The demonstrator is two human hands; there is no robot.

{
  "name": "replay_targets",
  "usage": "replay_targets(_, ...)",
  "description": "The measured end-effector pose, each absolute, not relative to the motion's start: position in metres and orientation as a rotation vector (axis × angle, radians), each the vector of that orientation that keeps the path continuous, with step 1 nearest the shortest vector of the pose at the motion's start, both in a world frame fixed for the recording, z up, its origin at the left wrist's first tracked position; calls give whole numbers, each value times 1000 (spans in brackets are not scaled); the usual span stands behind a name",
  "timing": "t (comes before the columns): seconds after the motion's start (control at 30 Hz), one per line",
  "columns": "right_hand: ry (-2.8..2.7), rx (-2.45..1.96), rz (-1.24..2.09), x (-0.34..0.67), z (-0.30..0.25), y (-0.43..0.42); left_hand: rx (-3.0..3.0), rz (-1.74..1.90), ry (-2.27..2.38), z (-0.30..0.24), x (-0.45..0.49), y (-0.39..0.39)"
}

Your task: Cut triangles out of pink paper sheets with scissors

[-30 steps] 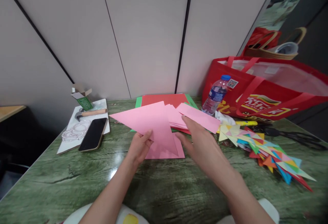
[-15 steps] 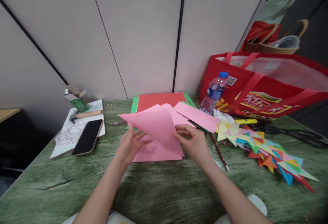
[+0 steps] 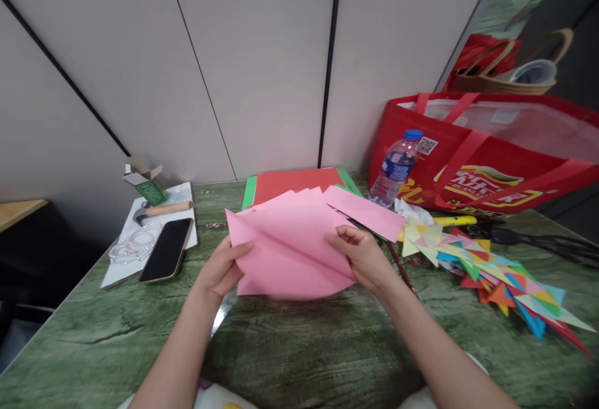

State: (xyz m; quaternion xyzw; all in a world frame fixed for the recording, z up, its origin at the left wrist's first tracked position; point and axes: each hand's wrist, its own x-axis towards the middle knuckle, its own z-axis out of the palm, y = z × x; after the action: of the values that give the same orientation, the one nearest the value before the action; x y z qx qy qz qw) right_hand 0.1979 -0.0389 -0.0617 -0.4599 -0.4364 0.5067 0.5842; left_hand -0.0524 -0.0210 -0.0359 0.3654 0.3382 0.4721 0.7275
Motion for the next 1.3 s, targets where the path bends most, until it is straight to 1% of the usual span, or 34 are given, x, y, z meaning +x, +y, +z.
replay_targets(0.3, -1076, -1146, 1148, 201, -69, -33, 841, 893, 679, -32, -44, -25)
replay_targets(0.47, -1302, -1192, 1067, 202, -64, -36, 780, 921, 873, -38, -51, -17)
replay_targets(0.63, -1518, -1140, 1073, 206, -60, -39, 783, 891, 890, -38, -56, -15)
replay_targets(0.8, -1379, -1176, 1041, 208, -58, -38, 807, 851, 885, -37, -51, -20)
replay_targets(1.0, -1261, -1217, 1186, 216, -60, -36, 788, 811, 907, -33, -51, -21)
replay_targets(1.17, -1039, -1076, 1240, 225, -61, -33, 762, 863, 940, -31, -53, -20)
replay_targets(1.3, -1277, -882, 1294, 233, -60, -33, 735, 952, 998, -28, -55, -16)
